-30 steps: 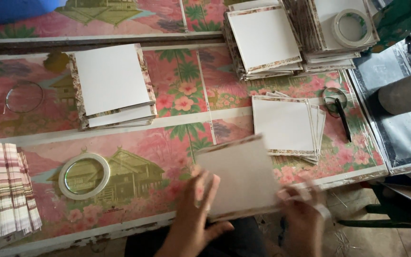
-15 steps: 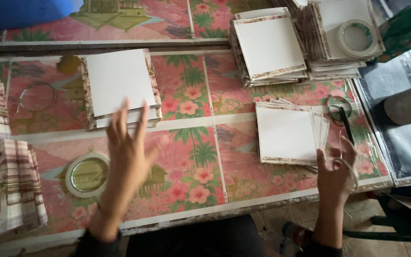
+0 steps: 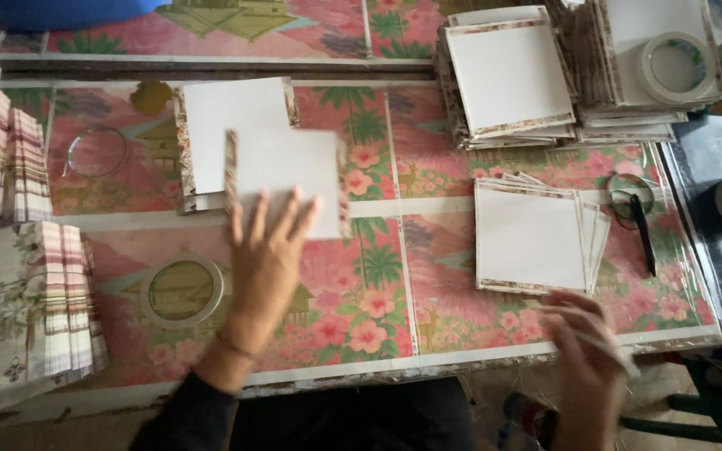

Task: The person sits on the floor and repeatedly applies clear tape to the edges of small white paper sheets. They pick up a sheet, apply tape to the edges, and place it on a stack, repeating this process throughout the video.

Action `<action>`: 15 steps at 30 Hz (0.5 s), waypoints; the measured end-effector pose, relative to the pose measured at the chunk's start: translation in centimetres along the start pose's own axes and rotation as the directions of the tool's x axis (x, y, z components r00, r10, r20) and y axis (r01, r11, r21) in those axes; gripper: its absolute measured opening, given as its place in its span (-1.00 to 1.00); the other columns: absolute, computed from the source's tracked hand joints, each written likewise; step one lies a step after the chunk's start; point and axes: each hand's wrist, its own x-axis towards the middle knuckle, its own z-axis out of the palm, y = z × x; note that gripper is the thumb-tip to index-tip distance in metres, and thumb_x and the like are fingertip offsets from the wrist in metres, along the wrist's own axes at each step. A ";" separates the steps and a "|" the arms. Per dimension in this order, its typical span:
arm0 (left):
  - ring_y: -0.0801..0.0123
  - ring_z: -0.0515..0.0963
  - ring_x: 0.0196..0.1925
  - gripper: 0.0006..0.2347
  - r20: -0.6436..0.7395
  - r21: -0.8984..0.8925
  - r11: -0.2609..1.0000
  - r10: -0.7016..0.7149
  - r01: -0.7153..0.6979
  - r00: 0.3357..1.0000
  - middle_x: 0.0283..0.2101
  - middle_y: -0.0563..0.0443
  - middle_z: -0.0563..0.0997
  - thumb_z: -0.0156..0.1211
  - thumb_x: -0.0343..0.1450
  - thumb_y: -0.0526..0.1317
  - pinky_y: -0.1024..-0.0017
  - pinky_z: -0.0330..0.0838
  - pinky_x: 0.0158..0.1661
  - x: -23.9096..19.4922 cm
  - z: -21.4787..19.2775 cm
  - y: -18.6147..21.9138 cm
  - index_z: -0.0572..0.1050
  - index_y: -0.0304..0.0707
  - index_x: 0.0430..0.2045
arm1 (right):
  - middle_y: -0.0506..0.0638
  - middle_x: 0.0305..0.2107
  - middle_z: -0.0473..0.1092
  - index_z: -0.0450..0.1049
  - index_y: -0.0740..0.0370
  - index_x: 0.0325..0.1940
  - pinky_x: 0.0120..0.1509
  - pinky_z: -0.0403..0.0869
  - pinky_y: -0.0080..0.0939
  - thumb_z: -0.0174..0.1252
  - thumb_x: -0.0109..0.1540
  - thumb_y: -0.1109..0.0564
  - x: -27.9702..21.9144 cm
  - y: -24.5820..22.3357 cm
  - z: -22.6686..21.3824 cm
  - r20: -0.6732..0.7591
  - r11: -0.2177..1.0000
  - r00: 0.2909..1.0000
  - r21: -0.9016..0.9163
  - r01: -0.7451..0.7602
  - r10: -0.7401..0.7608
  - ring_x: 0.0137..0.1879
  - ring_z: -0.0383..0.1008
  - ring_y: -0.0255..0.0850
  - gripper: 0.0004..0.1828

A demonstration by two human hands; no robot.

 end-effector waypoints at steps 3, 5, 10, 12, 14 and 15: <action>0.06 0.51 0.26 -0.58 -0.077 0.013 0.999 0.035 -0.034 0.996 0.32 0.06 0.60 0.27 0.45 -0.24 -0.12 0.41 0.18 -2.1 -1.1 3.7 0.57 0.07 0.26 | -0.01 0.07 0.46 0.72 0.12 -0.06 0.38 0.45 -0.18 0.33 0.29 0.19 -1.1 1.9 2.9 0.154 0.976 0.986 -0.197 0.091 -0.061 0.21 0.48 -0.18 -0.85; 0.09 0.49 0.26 -0.55 0.000 0.011 0.999 0.047 -0.047 0.999 0.38 0.05 0.52 0.16 0.46 -0.22 -0.05 0.41 0.12 -5.1 0.8 7.0 0.52 0.10 0.31 | -0.02 0.06 0.47 0.73 0.10 -0.11 0.25 0.50 -0.20 0.37 0.26 0.17 -1.9 0.9 5.1 0.213 0.981 0.973 -0.152 0.120 -0.086 0.13 0.49 -0.20 -0.86; 0.20 0.49 0.19 -0.31 0.041 -0.137 0.985 0.114 -0.107 0.993 0.34 0.09 0.55 0.44 0.23 0.23 0.13 0.37 0.06 -7.4 0.0 10.7 0.54 0.11 0.31 | 0.01 0.03 0.45 0.74 0.12 -0.15 0.20 0.53 -0.18 0.38 0.24 0.16 -4.1 -1.1 8.7 0.291 0.988 0.951 -0.086 0.131 -0.101 0.09 0.49 -0.19 -0.88; 0.04 0.52 0.16 -0.39 0.001 -0.430 0.893 0.151 -0.136 0.989 0.32 -0.11 0.55 -0.20 0.55 0.30 0.04 0.34 0.04 -7.4 -0.2 9.8 0.59 -0.12 0.22 | -0.03 0.09 0.44 0.71 0.07 -0.14 0.22 0.50 -0.17 0.42 0.23 0.10 -4.8 -0.9 9.4 0.337 0.990 0.939 -0.096 0.100 -0.062 0.02 0.51 -0.25 -0.87; 0.10 0.58 0.09 -0.63 -0.080 -0.412 0.909 0.028 -0.059 0.996 0.18 -0.04 0.63 0.18 0.43 -0.04 0.11 0.38 0.06 -7.3 -1.2 8.1 0.65 -0.16 0.07 | -0.04 0.09 0.43 0.72 0.04 -0.17 0.22 0.51 -0.17 0.42 0.23 0.07 -5.2 -1.1 10.0 0.358 0.992 0.933 -0.095 0.078 -0.039 0.02 0.52 -0.24 -0.89; 0.17 0.65 0.03 -0.70 -0.163 -0.398 0.917 -0.091 0.019 0.982 0.04 0.02 0.71 0.57 0.32 -0.37 0.18 0.42 0.09 -7.3 -1.7 7.2 0.72 -0.21 -0.08 | -0.04 0.09 0.41 0.73 0.02 -0.20 0.21 0.51 -0.17 0.41 0.24 0.05 -5.4 -1.2 10.3 0.377 0.994 0.926 -0.092 0.055 -0.017 0.01 0.52 -0.24 -0.91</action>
